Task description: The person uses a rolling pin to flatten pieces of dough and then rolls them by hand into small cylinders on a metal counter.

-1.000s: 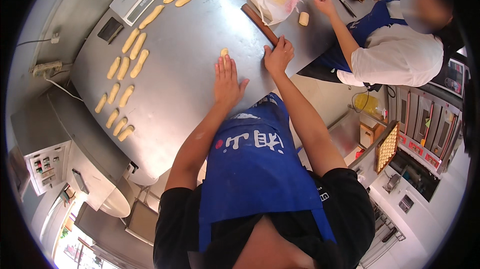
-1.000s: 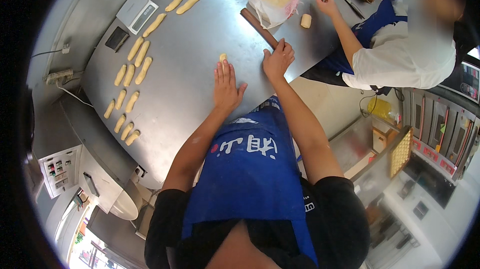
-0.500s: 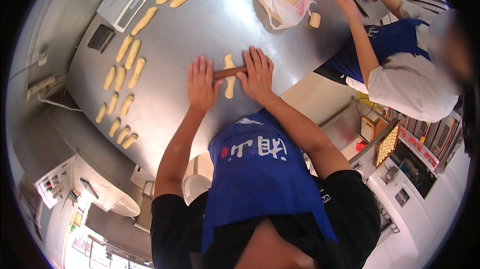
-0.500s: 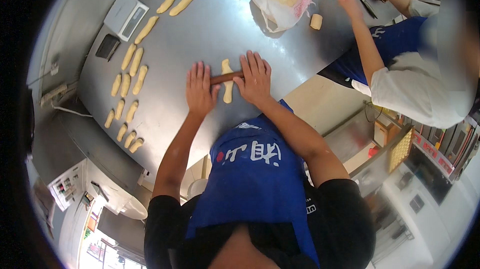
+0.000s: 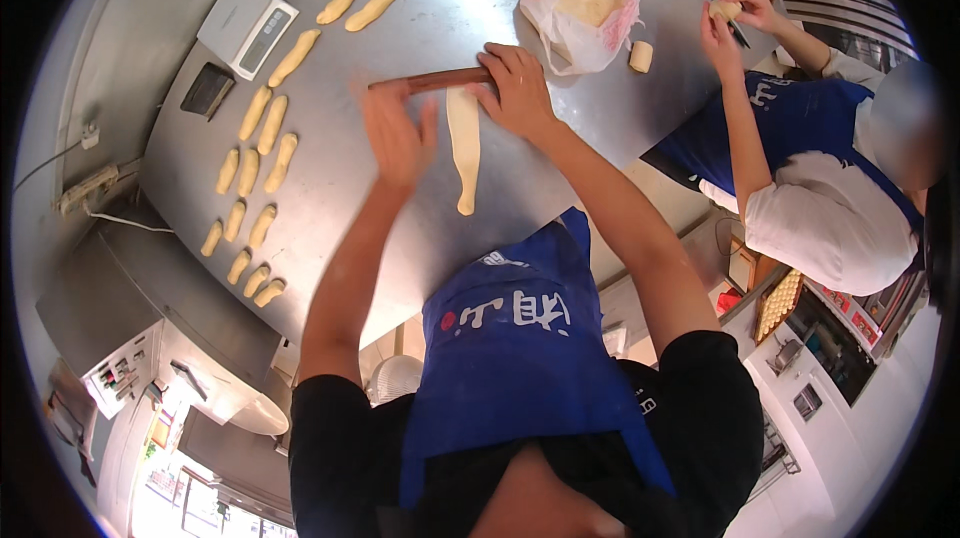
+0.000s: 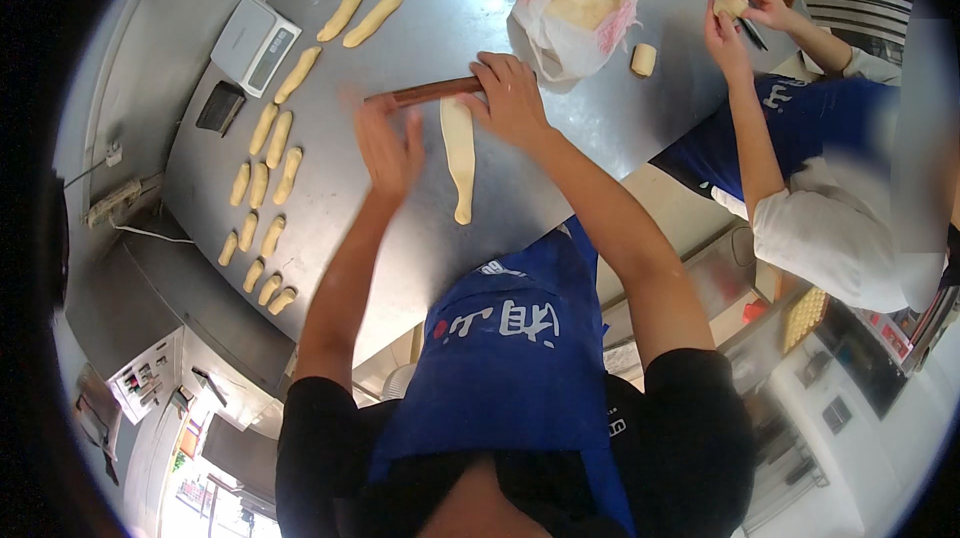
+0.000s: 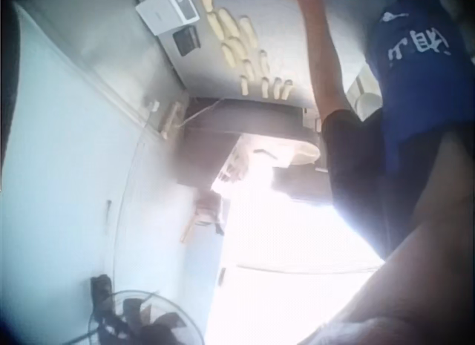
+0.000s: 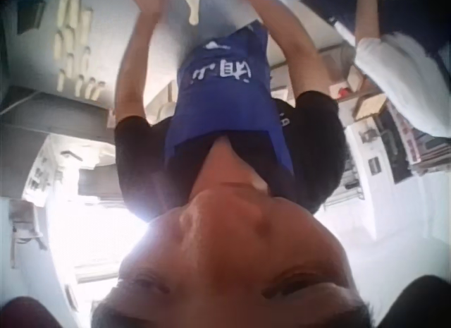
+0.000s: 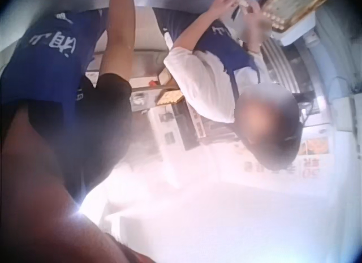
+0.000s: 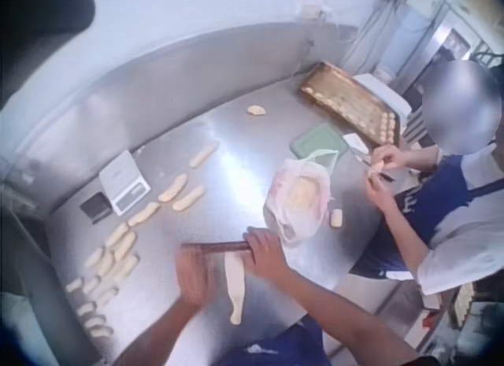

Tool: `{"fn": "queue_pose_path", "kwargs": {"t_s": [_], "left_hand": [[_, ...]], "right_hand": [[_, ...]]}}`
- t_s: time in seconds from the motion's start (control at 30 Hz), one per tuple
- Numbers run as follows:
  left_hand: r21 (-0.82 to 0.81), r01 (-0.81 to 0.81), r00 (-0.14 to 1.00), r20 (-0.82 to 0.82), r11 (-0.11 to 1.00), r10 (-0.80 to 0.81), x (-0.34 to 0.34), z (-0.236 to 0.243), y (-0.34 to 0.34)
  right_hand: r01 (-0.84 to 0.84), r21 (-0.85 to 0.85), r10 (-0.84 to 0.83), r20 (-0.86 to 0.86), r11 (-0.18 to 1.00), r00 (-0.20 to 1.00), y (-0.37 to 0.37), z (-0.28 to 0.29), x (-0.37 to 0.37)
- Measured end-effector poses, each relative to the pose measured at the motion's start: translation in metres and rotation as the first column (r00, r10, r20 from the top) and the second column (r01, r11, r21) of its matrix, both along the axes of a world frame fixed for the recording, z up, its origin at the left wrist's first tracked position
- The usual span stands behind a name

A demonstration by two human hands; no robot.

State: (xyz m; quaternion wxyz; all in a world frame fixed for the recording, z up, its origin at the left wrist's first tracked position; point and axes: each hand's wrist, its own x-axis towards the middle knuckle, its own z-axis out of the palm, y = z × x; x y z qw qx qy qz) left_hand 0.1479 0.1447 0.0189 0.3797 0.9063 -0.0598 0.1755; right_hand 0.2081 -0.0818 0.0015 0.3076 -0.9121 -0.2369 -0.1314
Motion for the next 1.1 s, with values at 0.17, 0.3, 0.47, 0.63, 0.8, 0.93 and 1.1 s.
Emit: {"fn": "queue_pose_path", "kwargs": {"t_s": [0.17, 0.3, 0.47, 0.63, 0.8, 0.93, 1.1], "left_hand": [[0.076, 0.111, 0.951, -0.297, 0.991, -0.084, -0.156, -0.007, -0.030], [0.100, 0.100, 0.948, -0.313, 0.990, -0.064, -0.172, -0.027, -0.045], [0.002, 0.100, 0.908, -0.410, 0.995, -0.090, -0.193, -0.023, -0.062], [0.177, 0.184, 0.937, -0.327, 0.967, -0.119, -0.176, 0.006, -0.051], [0.340, -0.027, 0.999, 0.026, 0.940, 0.020, 0.006, 0.025, -0.006], [0.453, 0.079, 0.997, -0.059, 0.888, -0.058, 0.001, -0.032, 0.000], [0.255, 0.254, 0.946, -0.268, 0.933, -0.184, -0.164, -0.030, 0.006]], "right_hand": [[0.130, -0.051, -0.134, -0.068, 0.990, 0.989, 0.003, -0.002, -0.008], [0.155, -0.104, -0.157, -0.013, 0.983, 0.988, 0.000, 0.012, -0.040], [0.044, -0.199, -0.055, -0.051, 0.979, 0.997, -0.019, 0.003, -0.106], [0.094, -0.218, -0.096, 0.004, 0.971, 0.995, -0.027, 0.005, -0.097], [0.252, -0.252, -0.292, -0.139, 0.934, 0.946, 0.012, 0.007, -0.042], [0.292, -0.330, -0.313, -0.012, 0.898, 0.950, 0.007, -0.008, -0.067], [0.150, -0.283, -0.212, -0.201, 0.947, 0.956, 0.001, 0.006, -0.213]]}}
